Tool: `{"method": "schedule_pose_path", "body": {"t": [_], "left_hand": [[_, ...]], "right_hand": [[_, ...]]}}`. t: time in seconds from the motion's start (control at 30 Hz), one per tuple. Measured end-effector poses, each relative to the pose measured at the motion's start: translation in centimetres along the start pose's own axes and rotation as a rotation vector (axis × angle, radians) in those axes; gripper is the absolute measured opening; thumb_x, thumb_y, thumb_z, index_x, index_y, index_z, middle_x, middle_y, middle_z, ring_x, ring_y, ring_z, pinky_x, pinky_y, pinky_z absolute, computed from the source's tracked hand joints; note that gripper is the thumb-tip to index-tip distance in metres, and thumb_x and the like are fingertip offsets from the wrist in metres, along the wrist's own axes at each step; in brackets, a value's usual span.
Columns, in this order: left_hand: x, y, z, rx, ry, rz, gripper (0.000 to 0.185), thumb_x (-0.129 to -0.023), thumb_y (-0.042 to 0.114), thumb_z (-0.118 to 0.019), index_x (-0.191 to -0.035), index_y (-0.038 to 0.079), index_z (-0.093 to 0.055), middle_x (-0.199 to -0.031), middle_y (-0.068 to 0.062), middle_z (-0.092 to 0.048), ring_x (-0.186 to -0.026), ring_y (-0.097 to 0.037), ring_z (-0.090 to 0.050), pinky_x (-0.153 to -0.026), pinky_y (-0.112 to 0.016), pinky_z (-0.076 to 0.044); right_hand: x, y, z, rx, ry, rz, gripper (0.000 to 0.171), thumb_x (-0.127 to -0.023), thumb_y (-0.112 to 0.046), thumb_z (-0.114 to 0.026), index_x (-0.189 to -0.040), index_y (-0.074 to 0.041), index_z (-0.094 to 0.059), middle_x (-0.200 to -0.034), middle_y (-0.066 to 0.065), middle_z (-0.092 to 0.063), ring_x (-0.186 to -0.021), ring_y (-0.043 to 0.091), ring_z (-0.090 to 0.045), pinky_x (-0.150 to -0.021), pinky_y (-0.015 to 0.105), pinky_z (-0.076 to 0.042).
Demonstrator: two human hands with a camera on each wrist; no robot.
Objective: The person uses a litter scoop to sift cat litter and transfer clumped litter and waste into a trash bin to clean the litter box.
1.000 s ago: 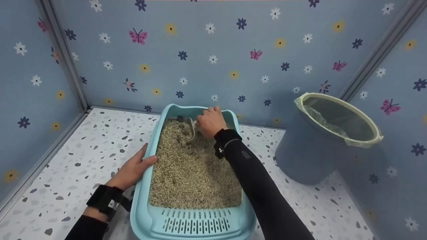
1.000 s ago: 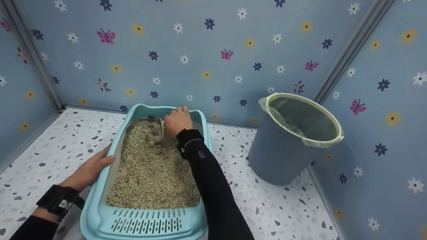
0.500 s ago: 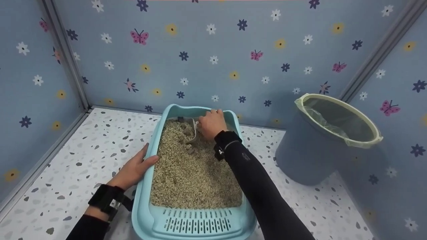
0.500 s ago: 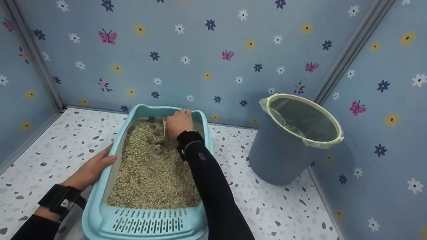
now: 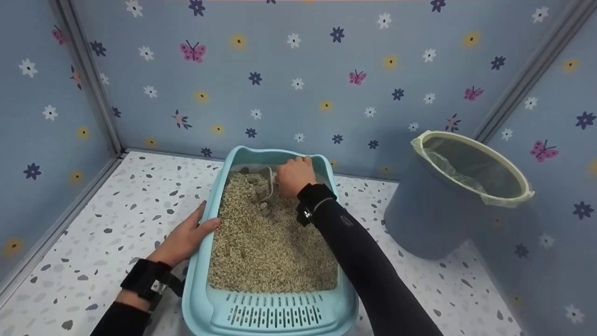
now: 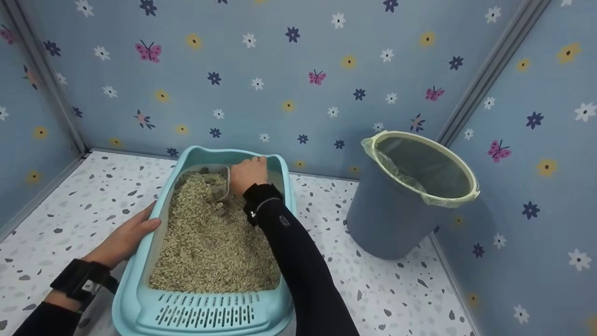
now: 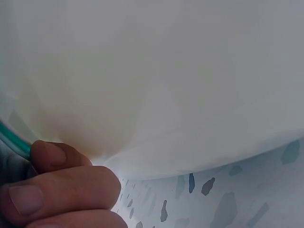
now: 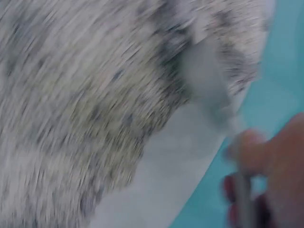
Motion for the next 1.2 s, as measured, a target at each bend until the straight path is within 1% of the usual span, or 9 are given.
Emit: {"method": "schedule_pose_path", "body": {"t": [0.17, 0.37, 0.5, 0.6, 0.67, 0.77, 0.83, 1.0, 1.2], "left_hand": [[0.1, 0.1, 0.1, -0.018, 0.011, 0.011, 0.085, -0.116, 0.043, -0.054, -0.181, 0.018, -0.005, -0.179, -0.031, -0.023, -0.141, -0.05, -0.058, -0.11, -0.057, -0.055], [0.0, 0.0, 0.0, -0.041, 0.021, 0.005, 0.087, -0.115, 0.046, -0.055, -0.181, 0.016, -0.005, -0.181, -0.028, -0.018, -0.148, -0.052, -0.052, -0.116, -0.059, -0.05], [-0.3, -0.2, -0.1, -0.038, 0.013, 0.004, 0.088, -0.115, 0.048, -0.055, -0.181, 0.017, -0.005, -0.182, -0.027, -0.018, -0.148, -0.052, -0.052, -0.117, -0.059, -0.05], [-0.2, -0.3, 0.0, -0.027, 0.015, 0.004, 0.088, -0.115, 0.047, -0.055, -0.181, 0.018, -0.006, -0.181, -0.028, -0.02, -0.145, -0.051, -0.055, -0.114, -0.057, -0.053], [-0.1, -0.4, 0.1, -0.024, 0.021, 0.009, 0.087, -0.115, 0.047, -0.055, -0.181, 0.018, -0.006, -0.18, -0.029, -0.022, -0.143, -0.051, -0.057, -0.112, -0.057, -0.055], [0.2, -0.4, 0.0, -0.01, 0.006, 0.011, 0.086, -0.116, 0.045, -0.053, -0.181, 0.018, -0.002, -0.181, -0.029, -0.018, -0.147, -0.051, -0.053, -0.115, -0.058, -0.051], [0.2, -0.4, -0.1, 0.002, -0.004, 0.01, 0.086, -0.117, 0.044, -0.051, -0.181, 0.019, -0.001, -0.182, -0.028, -0.016, -0.151, -0.051, -0.049, -0.117, -0.059, -0.048], [0.1, -0.2, -0.1, -0.015, 0.001, 0.005, 0.084, -0.117, 0.044, -0.05, -0.181, 0.018, -0.001, -0.183, -0.026, -0.011, -0.156, -0.05, -0.042, -0.12, -0.059, -0.043], [0.0, -0.3, 0.1, -0.006, 0.002, -0.004, 0.083, -0.117, 0.041, -0.051, -0.181, 0.018, -0.004, -0.181, -0.029, -0.019, -0.149, -0.05, -0.051, -0.117, -0.058, -0.048]], "right_hand": [[-0.4, 0.2, 0.4, -0.064, -0.101, -0.099, 0.038, -0.119, -0.035, -0.056, -0.096, -0.012, -0.075, -0.107, 0.016, -0.076, -0.107, 0.039, -0.068, -0.106, 0.056, -0.047], [-0.4, 1.0, 1.1, -0.05, -0.151, -0.145, 0.042, -0.12, -0.028, -0.054, -0.08, -0.015, -0.06, -0.093, 0.014, -0.074, -0.098, 0.038, -0.069, -0.108, 0.059, -0.047], [-0.6, 1.4, 1.1, -0.08, -0.145, -0.14, 0.044, -0.12, -0.03, -0.053, -0.079, -0.015, -0.059, -0.093, 0.014, -0.075, -0.102, 0.04, -0.07, -0.116, 0.064, -0.043], [-0.9, 1.2, 0.9, -0.079, -0.1, -0.096, 0.041, -0.12, -0.032, -0.055, -0.085, -0.013, -0.067, -0.098, 0.015, -0.076, -0.105, 0.04, -0.07, -0.116, 0.062, -0.042], [-1.2, 0.8, 0.7, -0.054, -0.052, -0.06, 0.038, -0.119, -0.033, -0.057, -0.092, -0.012, -0.073, -0.101, 0.016, -0.076, -0.104, 0.039, -0.068, -0.108, 0.056, -0.043], [-1.2, 0.2, 0.2, 0.013, 0.013, -0.01, 0.034, -0.118, -0.036, -0.059, -0.104, -0.012, -0.079, -0.104, 0.016, -0.074, -0.1, 0.037, -0.063, -0.091, 0.047, -0.033], [-1.2, 0.0, -0.2, 0.048, 0.049, 0.01, 0.034, -0.118, -0.038, -0.06, -0.108, -0.013, -0.08, -0.105, 0.016, -0.073, -0.098, 0.036, -0.058, -0.088, 0.047, -0.024], [-1.2, -0.1, -0.3, 0.102, 0.141, 0.07, 0.033, -0.116, -0.04, -0.062, -0.105, -0.013, -0.078, -0.104, 0.014, -0.071, -0.092, 0.03, -0.046, -0.088, 0.046, -0.021], [-0.6, -0.5, 0.0, 0.179, 0.26, 0.181, 0.033, -0.117, -0.038, -0.059, -0.097, -0.014, -0.072, -0.101, 0.011, -0.067, -0.09, 0.026, -0.035, -0.088, 0.044, -0.017]]}}
Point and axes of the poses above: each hand's wrist, its own x-axis away from the middle knuckle, its own z-axis out of the back of the hand, y = z × x, the point moved 1 cm from there along -x, towards the middle knuckle
